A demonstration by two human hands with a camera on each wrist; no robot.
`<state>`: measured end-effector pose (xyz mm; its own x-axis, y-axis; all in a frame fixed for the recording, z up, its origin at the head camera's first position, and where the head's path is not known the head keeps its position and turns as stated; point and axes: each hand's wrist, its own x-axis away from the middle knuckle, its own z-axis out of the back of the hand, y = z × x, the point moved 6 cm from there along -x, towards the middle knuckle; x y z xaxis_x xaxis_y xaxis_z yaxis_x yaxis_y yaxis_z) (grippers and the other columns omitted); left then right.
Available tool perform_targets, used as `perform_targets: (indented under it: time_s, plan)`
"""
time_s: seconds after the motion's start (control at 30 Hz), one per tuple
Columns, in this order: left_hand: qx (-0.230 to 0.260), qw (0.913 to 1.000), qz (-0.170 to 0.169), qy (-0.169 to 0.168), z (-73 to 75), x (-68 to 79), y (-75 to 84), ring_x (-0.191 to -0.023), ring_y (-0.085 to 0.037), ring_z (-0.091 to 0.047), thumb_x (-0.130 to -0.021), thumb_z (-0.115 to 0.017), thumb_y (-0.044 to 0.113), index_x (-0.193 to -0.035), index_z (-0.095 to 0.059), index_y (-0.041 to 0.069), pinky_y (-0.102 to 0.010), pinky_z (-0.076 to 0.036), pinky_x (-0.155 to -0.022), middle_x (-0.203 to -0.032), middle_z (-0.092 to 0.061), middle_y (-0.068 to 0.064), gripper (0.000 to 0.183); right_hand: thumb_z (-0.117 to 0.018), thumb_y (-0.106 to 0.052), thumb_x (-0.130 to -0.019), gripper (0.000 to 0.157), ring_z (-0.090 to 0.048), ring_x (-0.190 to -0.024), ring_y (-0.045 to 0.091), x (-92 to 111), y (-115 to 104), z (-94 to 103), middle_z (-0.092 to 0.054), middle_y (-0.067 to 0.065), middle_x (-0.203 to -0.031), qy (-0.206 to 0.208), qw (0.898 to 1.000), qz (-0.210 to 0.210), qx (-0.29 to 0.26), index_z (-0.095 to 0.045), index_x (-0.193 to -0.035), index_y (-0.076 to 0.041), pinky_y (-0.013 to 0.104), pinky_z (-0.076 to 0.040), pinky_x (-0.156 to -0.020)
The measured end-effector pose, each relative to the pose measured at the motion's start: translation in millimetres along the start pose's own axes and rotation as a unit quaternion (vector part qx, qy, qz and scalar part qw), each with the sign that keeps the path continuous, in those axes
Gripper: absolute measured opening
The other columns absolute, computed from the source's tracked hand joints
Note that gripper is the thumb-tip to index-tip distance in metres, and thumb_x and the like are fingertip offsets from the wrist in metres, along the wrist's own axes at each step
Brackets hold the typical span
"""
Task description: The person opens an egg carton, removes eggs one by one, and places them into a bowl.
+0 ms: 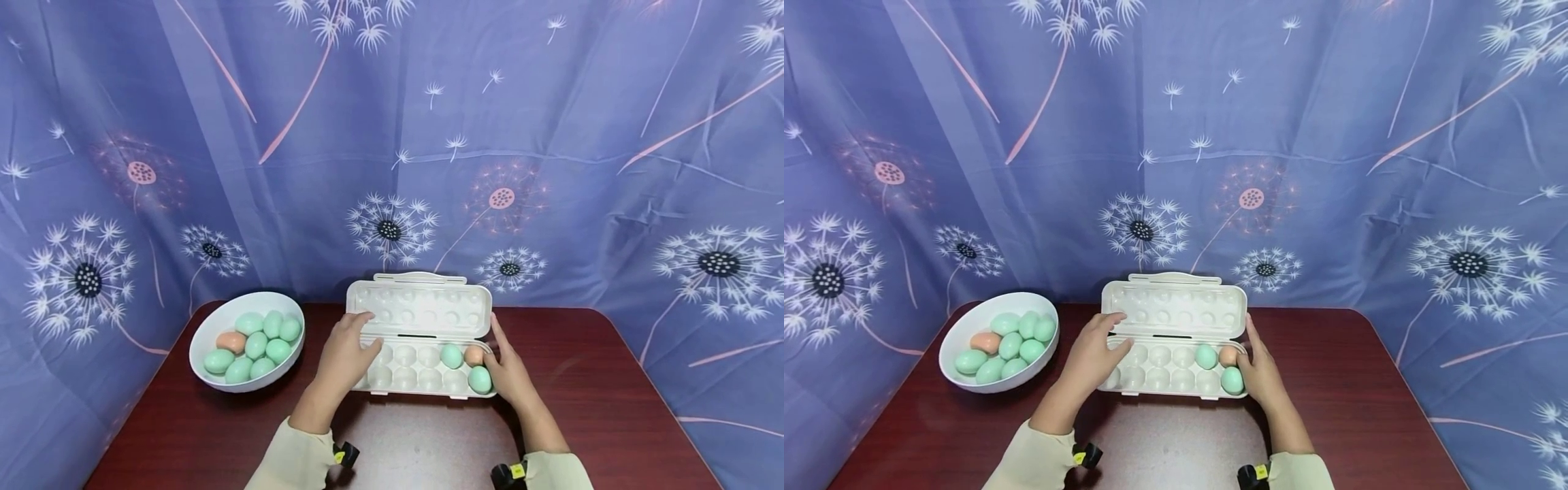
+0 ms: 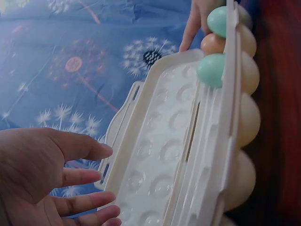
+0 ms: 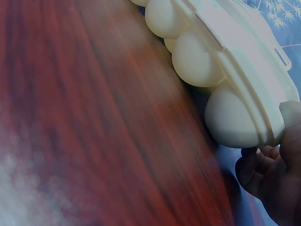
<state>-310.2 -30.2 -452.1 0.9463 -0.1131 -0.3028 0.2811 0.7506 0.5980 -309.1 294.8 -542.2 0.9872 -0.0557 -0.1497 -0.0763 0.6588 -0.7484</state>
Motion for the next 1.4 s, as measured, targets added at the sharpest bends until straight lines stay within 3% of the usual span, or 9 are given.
perform_targets:
  time_s: [0.3, 0.57, 0.93, 1.2, 1.4]
  plan:
    - [-0.007, 0.9993, -0.017, -0.033, -20.8, -1.2, 12.1, -0.122, -0.03, -0.06, -0.087, -0.076, 0.03, -0.135, -0.063, 0.014, -0.049, -0.054, -0.096, -0.129, -0.063, -0.01, 0.052, -0.051, -0.007, -0.101, 0.079, -0.063, -0.11, 0.03, -0.3, 1.0, 0.0, -0.067, 0.016, -0.12, 0.0, 1.0, -0.004, 0.0, -0.009, -0.164, -0.031, 0.046, -0.048, -0.092]
    - [-0.016, 0.9966, -0.069, -0.042, -37.8, -1.3, 31.6, -0.114, -0.03, -0.063, -0.085, -0.077, 0.027, -0.131, -0.064, 0.01, -0.046, -0.054, -0.093, -0.123, -0.065, -0.012, 0.051, -0.051, -0.005, -0.099, 0.081, -0.063, -0.109, 0.03, -0.5, 1.9, -0.7, -0.068, 0.017, -0.12, 0.002, 1.0, -0.003, -0.004, -0.01, -0.163, -0.032, 0.046, -0.048, -0.092]
    - [-0.004, 0.9927, -0.083, -0.088, -72.3, 3.4, 48.0, -0.112, -0.027, -0.064, -0.087, -0.075, 0.029, -0.133, -0.063, 0.012, -0.043, -0.055, -0.091, -0.124, -0.065, -0.009, 0.051, -0.053, -0.006, -0.099, 0.08, -0.063, -0.109, 0.03, -1.1, 1.8, -0.9, -0.067, 0.018, -0.121, 0.004, 1.0, -0.008, -0.007, -0.012, -0.164, -0.027, 0.045, -0.048, -0.093]
    - [-0.024, 0.9904, -0.101, -0.091, -86.1, 6.6, 62.4, -0.112, -0.026, -0.064, -0.087, -0.076, 0.03, -0.133, -0.062, 0.012, -0.041, -0.056, -0.089, -0.122, -0.064, -0.008, 0.051, -0.053, -0.006, -0.099, 0.081, -0.062, -0.098, 0.027, -0.2, 1.5, -0.1, -0.066, 0.018, -0.122, 0.002, 1.0, -0.009, -0.008, -0.011, -0.163, -0.032, 0.042, -0.047, -0.088]
    - [-0.033, 0.9887, -0.112, -0.094, -97.5, 7.3, 67.5, -0.102, -0.021, -0.064, -0.085, -0.076, 0.03, -0.131, -0.064, 0.014, -0.034, -0.054, -0.082, -0.117, -0.064, -0.004, 0.05, -0.054, -0.006, -0.098, 0.081, -0.063, -0.106, 0.03, -0.3, 2.9, 0.0, -0.066, 0.018, -0.12, 0.004, 1.0, -0.008, -0.006, -0.013, -0.164, -0.029, 0.046, -0.047, -0.091]
